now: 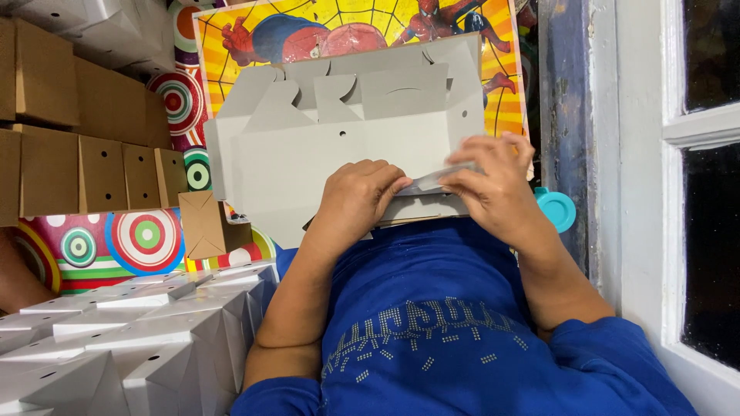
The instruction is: The person folds and assembles multiple white and brown cardboard boxes by hand, tucking in flaps to form the box structure.
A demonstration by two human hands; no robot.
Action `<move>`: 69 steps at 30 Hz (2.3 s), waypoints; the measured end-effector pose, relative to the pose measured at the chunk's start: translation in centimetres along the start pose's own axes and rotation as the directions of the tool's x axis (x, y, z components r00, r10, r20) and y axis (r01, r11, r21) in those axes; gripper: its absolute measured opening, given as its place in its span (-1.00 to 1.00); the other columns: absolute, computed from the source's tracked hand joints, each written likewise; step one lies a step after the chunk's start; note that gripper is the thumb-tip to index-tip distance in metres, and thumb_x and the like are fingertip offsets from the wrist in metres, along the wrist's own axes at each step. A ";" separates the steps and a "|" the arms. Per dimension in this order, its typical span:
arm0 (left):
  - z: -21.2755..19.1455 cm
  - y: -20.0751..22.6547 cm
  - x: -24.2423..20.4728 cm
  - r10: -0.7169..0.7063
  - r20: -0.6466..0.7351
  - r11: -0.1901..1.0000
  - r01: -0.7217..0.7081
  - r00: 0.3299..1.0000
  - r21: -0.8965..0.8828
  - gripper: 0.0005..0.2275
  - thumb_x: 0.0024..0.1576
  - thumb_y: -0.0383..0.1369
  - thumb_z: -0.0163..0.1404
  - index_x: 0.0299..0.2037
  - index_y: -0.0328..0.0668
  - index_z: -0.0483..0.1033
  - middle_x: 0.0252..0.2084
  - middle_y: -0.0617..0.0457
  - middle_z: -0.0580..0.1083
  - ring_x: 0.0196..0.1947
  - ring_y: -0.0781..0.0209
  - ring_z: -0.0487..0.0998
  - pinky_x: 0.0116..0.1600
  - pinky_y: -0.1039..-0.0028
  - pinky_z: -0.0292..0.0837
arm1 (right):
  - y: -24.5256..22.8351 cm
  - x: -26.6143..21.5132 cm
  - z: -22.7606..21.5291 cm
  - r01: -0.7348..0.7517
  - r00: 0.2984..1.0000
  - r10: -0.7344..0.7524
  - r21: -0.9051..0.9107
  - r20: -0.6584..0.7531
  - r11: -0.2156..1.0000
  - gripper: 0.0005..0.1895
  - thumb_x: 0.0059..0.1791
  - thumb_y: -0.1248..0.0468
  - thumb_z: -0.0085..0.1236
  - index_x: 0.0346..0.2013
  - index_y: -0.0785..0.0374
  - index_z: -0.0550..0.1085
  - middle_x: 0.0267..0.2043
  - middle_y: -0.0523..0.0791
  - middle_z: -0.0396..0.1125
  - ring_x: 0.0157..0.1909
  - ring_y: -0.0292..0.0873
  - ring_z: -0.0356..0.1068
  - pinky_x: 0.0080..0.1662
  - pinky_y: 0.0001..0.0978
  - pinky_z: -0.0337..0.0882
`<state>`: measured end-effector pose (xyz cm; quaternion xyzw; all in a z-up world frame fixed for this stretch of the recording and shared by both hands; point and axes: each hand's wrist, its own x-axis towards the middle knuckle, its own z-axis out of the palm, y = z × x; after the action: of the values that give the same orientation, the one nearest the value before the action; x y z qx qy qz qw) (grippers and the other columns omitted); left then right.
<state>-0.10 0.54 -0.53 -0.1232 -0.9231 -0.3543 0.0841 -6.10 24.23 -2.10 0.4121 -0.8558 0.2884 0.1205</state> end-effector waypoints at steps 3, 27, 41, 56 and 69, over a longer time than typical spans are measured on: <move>-0.5 0.5 0.1 0.026 -0.022 1.000 -0.026 0.999 0.007 -0.85 0.26 -0.29 0.03 -0.31 -0.11 0.59 -0.49 0.04 0.51 -0.40 0.05 0.59 -0.22 0.35 0.48 | 0.2 -0.6 1.2 -0.092 0.996 0.084 0.235 0.042 0.968 -0.75 0.01 0.26 0.32 -0.05 0.22 0.51 -0.26 -0.13 0.44 -0.10 -0.09 0.42 0.38 0.11 -0.09; -0.8 0.1 0.2 0.259 -0.586 0.963 -0.250 0.768 0.099 -0.70 0.15 -0.42 0.19 0.10 -0.19 0.60 -0.14 -0.07 0.57 -0.41 0.06 0.61 -0.28 0.32 0.58 | 1.7 -0.6 -1.9 -0.203 0.954 0.288 0.525 -0.085 0.827 -0.94 0.04 0.43 0.28 -0.20 0.37 0.60 -0.33 -0.01 0.39 -0.24 -0.07 0.41 -0.13 -0.28 0.39; -0.6 2.1 1.3 0.412 -0.411 0.896 -0.279 0.813 0.345 -0.70 0.16 -0.40 0.18 0.11 0.00 0.60 -0.39 0.05 0.31 -0.50 0.15 0.32 -0.39 0.40 0.39 | -0.5 1.2 -2.1 -0.158 0.977 0.202 0.405 -0.067 0.901 -0.94 0.03 0.38 0.29 -0.22 0.32 0.60 -0.43 -0.01 0.29 -0.28 0.08 0.36 -0.11 -0.16 0.34; 1.9 1.1 0.7 0.311 -0.460 0.947 -0.229 0.831 0.226 -0.90 0.14 -0.38 0.21 -0.16 -0.07 0.63 -0.16 0.08 0.54 -0.42 0.19 0.47 -0.23 0.41 0.45 | -0.4 1.2 -1.9 -0.126 0.984 0.164 0.380 -0.069 0.916 -0.95 0.03 0.37 0.29 -0.24 0.30 0.60 -0.43 -0.03 0.31 -0.34 0.05 0.32 -0.11 -0.14 0.32; 2.3 1.7 -0.9 0.172 -0.349 0.984 -0.146 0.921 0.100 -0.69 0.22 -0.05 0.06 -0.11 -0.13 0.53 -0.29 -0.02 0.42 -0.41 0.02 0.52 -0.28 0.33 0.50 | -2.7 2.9 -2.8 0.053 0.988 0.005 0.374 -0.153 0.926 -0.80 -0.01 0.28 0.34 -0.13 0.28 0.57 -0.20 -0.04 0.39 0.00 0.06 0.41 0.42 0.02 0.08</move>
<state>1.04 3.11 -1.34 -0.1284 -0.8917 -0.3292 0.2830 -5.87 22.70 2.51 0.4151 -0.7679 0.4761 0.1070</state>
